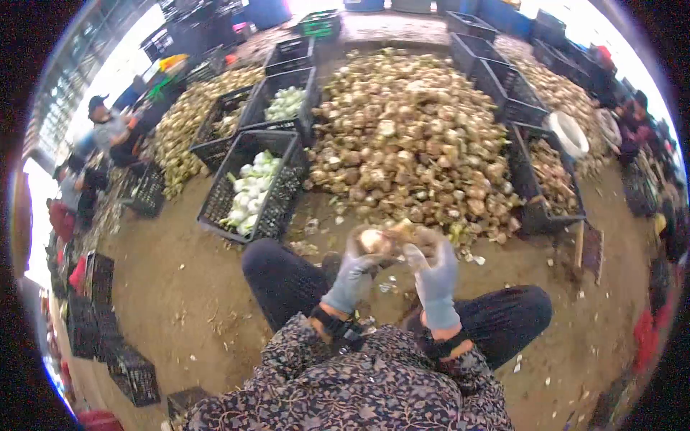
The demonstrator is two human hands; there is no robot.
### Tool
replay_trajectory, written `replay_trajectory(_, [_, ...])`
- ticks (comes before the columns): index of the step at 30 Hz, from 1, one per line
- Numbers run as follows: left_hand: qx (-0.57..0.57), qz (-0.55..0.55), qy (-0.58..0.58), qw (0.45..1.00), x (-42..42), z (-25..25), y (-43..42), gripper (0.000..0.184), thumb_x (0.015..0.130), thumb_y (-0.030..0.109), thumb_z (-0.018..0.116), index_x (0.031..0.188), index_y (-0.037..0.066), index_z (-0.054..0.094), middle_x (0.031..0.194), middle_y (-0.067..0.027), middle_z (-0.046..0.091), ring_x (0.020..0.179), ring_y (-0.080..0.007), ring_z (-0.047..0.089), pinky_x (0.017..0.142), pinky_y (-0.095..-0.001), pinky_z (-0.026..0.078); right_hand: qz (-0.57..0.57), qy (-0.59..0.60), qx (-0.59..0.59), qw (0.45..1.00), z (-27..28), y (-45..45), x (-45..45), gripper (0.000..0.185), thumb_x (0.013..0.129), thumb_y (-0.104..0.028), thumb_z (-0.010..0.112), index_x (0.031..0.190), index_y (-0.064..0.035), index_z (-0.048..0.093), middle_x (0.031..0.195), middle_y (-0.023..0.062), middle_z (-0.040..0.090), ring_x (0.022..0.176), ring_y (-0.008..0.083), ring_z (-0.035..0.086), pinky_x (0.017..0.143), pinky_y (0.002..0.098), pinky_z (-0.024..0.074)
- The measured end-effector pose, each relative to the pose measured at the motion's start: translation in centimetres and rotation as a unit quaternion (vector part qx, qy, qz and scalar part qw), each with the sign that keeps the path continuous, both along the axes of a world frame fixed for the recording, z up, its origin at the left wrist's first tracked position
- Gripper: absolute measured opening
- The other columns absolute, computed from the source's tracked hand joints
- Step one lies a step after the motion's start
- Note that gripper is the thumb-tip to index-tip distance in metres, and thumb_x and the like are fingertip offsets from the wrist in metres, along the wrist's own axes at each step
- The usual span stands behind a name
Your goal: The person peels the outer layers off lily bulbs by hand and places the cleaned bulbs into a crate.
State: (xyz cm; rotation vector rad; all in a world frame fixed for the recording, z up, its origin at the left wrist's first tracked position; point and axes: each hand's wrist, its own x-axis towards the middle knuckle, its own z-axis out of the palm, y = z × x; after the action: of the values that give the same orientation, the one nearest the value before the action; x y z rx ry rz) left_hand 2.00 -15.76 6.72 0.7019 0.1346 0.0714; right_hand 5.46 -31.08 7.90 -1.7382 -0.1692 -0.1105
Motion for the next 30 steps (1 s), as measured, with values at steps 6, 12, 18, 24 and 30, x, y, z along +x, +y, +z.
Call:
replay_trajectory(6, [0.324, 0.035, -0.091, 0.941, -0.5, -2.4, -1.5, 0.079, 0.066, 0.013, 0.078, 0.131, 0.005, 0.034, 0.118, -0.0076, 0.047, 0.110, -0.0184, 0.050, 0.093, -0.0316, 0.044, 0.099, 0.180, 0.212, 0.955, -2.4, 0.9, 0.9, 0.027, 0.088, -0.022, 0.066, 0.105, -0.0012, 0.062, 0.095, -0.0003, 0.064, 0.081, 0.0067, 0.057, 0.071, 0.0238, 0.0472])
replay_trajectory(12, [0.370, 0.039, -0.065, 0.926, -1.0, -2.6, -2.7, 0.083, 0.066, 0.012, 0.081, 0.134, 0.005, 0.035, 0.123, -0.0098, 0.049, 0.112, -0.0192, 0.050, 0.096, -0.0334, 0.043, 0.169, 0.204, 0.245, 0.933, -3.3, -0.3, 1.7, 0.025, 0.089, -0.020, 0.064, 0.105, -0.0005, 0.062, 0.095, -0.0002, 0.064, 0.082, 0.0081, 0.058, 0.073, 0.0245, 0.0481])
replay_trajectory(18, [0.496, 0.012, -0.078, 0.865, 0.3, -4.6, -3.2, 0.077, 0.067, 0.011, 0.082, 0.130, 0.005, 0.040, 0.120, -0.0060, 0.050, 0.108, -0.0165, 0.052, 0.093, -0.0301, 0.045, 0.245, 0.242, 0.360, 0.867, -5.0, -2.6, 2.3, 0.029, 0.092, -0.018, 0.056, 0.114, 0.0013, 0.058, 0.104, 0.0037, 0.061, 0.092, 0.0089, 0.057, 0.082, 0.0248, 0.0461])
replay_trajectory(24, [0.352, -0.054, -0.028, 0.934, 3.0, -5.4, -3.8, 0.075, 0.065, 0.006, 0.082, 0.129, 0.006, 0.042, 0.115, -0.0043, 0.052, 0.104, -0.0149, 0.053, 0.091, -0.0303, 0.047, 0.176, 0.302, 0.317, 0.882, -7.8, -4.5, 3.0, 0.032, 0.086, -0.009, 0.054, 0.116, 0.0023, 0.057, 0.101, 0.0028, 0.061, 0.089, 0.0111, 0.057, 0.080, 0.0256, 0.0471])
replay_trajectory(30, [0.672, 0.061, -0.130, 0.726, 3.8, -6.1, -3.0, 0.072, 0.057, 0.010, 0.082, 0.121, 0.006, 0.050, 0.118, -0.0149, 0.055, 0.107, -0.0340, 0.055, 0.091, -0.0381, 0.047, 0.181, 0.221, 0.285, 0.915, -5.9, -5.0, 2.8, 0.033, 0.093, -0.018, 0.052, 0.120, 0.0017, 0.055, 0.113, 0.0031, 0.059, 0.102, 0.0074, 0.052, 0.089, 0.0241, 0.0431])
